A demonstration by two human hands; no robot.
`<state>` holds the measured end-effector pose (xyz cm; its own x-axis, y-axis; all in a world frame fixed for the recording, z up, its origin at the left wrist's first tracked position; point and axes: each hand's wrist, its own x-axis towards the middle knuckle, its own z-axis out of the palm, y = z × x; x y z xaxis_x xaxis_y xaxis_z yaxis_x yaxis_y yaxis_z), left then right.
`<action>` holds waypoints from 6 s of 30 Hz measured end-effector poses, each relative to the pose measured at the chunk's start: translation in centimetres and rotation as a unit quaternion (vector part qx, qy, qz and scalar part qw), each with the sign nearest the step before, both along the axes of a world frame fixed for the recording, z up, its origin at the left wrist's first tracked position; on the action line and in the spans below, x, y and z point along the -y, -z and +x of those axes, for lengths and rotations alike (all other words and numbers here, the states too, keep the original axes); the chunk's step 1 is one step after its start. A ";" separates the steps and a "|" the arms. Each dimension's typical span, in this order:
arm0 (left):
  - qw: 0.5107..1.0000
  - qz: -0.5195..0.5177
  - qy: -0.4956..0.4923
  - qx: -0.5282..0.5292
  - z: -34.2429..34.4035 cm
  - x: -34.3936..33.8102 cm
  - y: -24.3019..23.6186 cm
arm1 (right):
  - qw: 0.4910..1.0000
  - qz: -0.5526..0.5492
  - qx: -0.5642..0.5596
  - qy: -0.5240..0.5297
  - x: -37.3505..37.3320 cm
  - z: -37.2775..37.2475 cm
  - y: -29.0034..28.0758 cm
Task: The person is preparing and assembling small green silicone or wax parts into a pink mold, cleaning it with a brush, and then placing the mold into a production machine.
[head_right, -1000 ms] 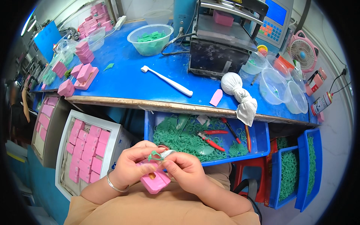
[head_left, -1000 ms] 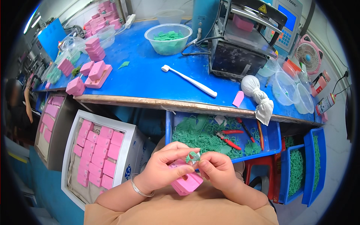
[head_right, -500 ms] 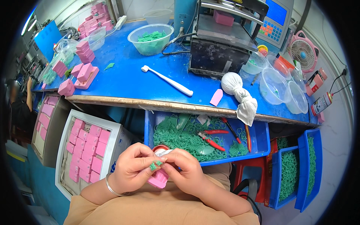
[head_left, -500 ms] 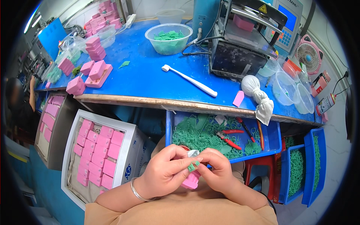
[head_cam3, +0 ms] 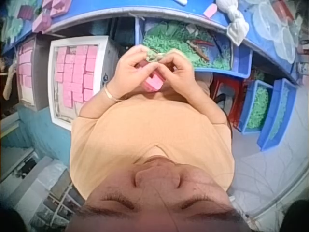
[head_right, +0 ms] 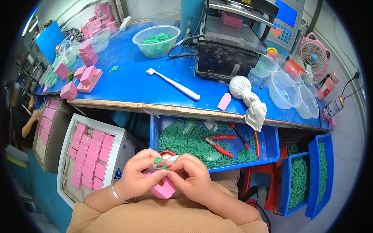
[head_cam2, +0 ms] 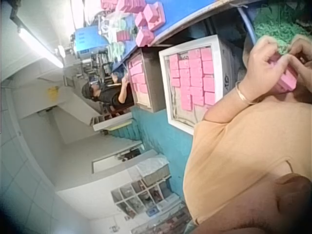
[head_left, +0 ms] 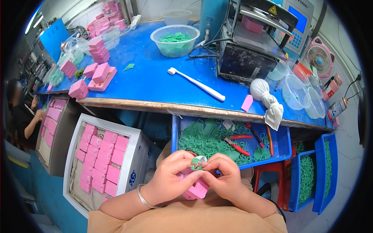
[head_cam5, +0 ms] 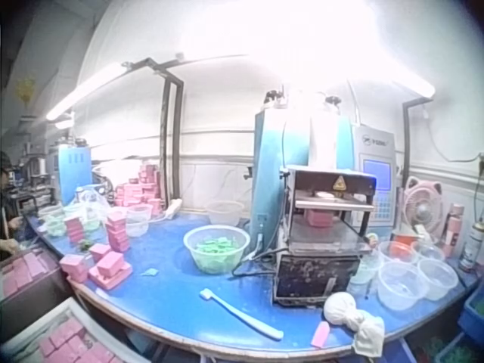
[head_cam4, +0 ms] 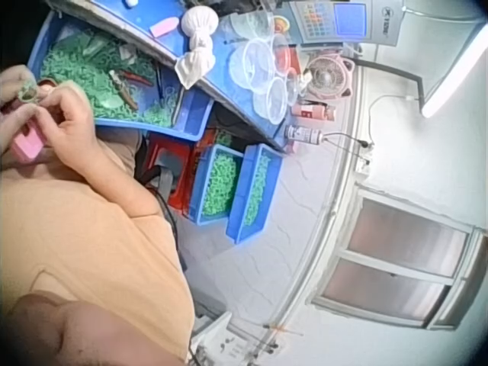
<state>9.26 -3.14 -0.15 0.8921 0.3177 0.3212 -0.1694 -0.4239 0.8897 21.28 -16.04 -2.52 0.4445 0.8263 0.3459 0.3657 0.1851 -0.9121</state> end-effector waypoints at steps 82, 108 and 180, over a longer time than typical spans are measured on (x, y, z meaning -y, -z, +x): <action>0.999 0.038 -0.002 0.004 0.3 0.4 1.3 | 0.970 0.047 -0.233 -0.043 0.1 -0.2 0.5; 0.998 0.024 -0.040 0.044 0.3 0.3 1.1 | 0.978 0.056 -0.201 -0.029 0.0 -0.2 0.7; 0.993 0.067 -0.015 0.096 -0.3 0.2 0.5 | 0.992 0.064 -0.105 0.003 0.4 -0.6 0.0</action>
<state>8.99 -3.31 -0.64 0.8012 0.2869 0.5251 -0.3150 -0.5437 0.7779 20.73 -16.45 -2.50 0.5218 0.7787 0.3483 0.1720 0.3038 -0.9371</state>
